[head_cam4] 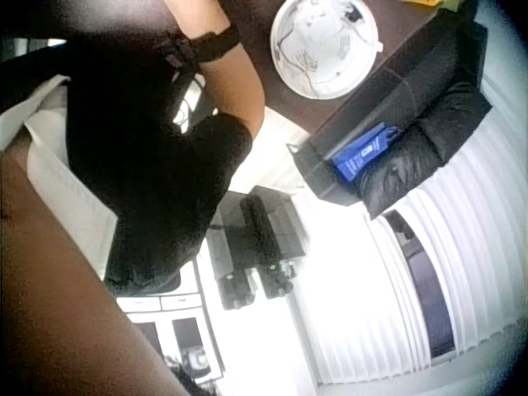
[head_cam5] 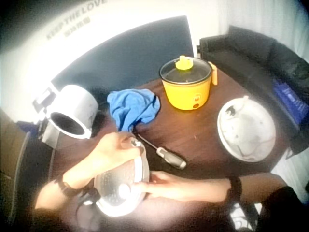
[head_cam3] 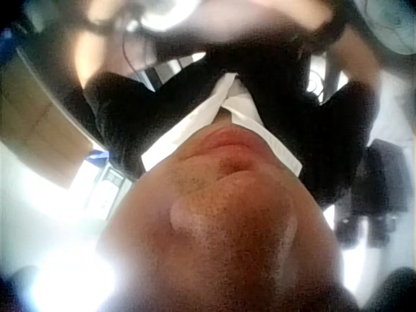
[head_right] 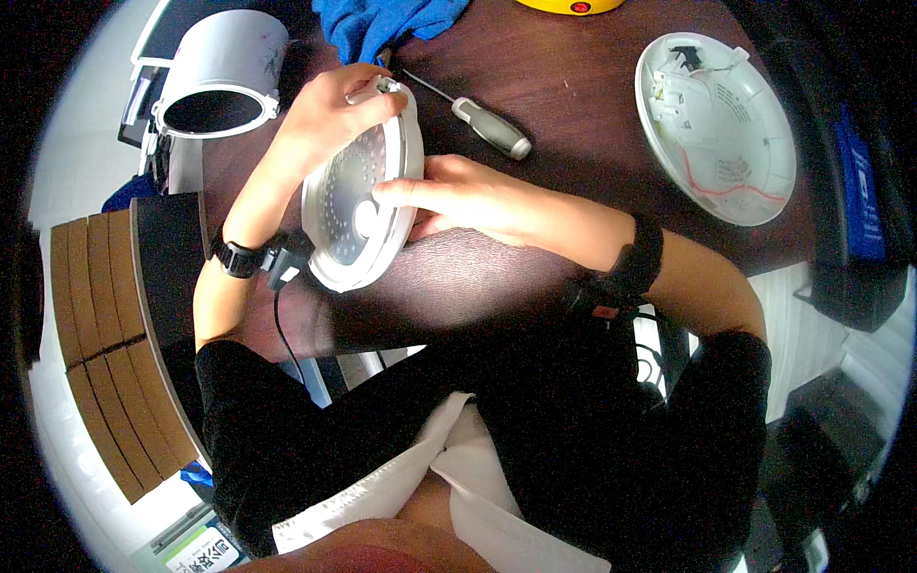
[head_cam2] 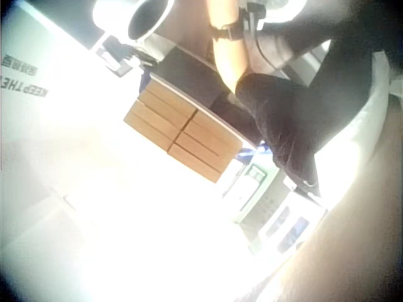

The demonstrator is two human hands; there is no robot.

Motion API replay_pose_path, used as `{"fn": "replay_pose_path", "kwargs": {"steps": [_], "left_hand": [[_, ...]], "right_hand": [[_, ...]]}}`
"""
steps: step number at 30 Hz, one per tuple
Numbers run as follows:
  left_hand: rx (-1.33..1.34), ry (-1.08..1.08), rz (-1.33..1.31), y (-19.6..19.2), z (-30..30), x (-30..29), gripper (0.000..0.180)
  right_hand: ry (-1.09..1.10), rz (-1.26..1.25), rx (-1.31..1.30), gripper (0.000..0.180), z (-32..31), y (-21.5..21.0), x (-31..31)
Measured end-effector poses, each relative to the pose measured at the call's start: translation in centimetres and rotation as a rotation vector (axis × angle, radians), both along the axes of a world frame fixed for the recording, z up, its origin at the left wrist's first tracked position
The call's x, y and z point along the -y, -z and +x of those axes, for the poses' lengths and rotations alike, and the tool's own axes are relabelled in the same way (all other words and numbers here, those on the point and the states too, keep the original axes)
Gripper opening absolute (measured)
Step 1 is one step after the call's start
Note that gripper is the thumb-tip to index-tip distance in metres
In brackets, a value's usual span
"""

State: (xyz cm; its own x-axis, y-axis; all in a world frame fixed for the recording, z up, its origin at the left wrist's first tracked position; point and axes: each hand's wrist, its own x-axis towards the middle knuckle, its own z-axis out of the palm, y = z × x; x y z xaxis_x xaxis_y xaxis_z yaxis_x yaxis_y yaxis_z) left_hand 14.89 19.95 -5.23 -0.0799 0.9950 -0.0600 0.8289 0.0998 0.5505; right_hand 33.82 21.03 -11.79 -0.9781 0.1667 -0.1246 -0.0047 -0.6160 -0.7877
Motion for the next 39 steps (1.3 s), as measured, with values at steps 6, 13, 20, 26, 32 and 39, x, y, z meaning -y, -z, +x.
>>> {"fn": "replay_pose_path", "kwargs": {"steps": [6,13,20,26,32,39], "left_hand": [[-0.049,-0.034,0.143,-0.4,0.7,0.9,0.056],[0.037,-0.059,0.125,-0.6,0.7,1.8,0.045],[0.1,-0.052,0.236,0.6,0.2,1.3,0.048],[-0.012,-0.072,0.136,-0.9,0.9,1.5,0.048],[-0.08,-0.05,0.177,-1.8,1.3,2.0,0.048],[-0.069,-0.044,0.114,-1.8,0.8,1.9,0.046]], "right_hand": [[0.014,0.003,0.011,0.065,-0.1,0.3,0.0],[-0.009,0.006,-0.021,0.061,-0.1,0.4,-0.1],[0.035,-0.068,-0.042,0.058,-0.2,1.2,0.6],[0.047,-0.052,-0.015,0.055,-0.3,1.3,0.5],[0.038,-0.05,-0.034,0.054,-0.1,1.2,0.6],[0.021,-0.001,-0.034,0.054,-0.2,1.1,0.5]]}}
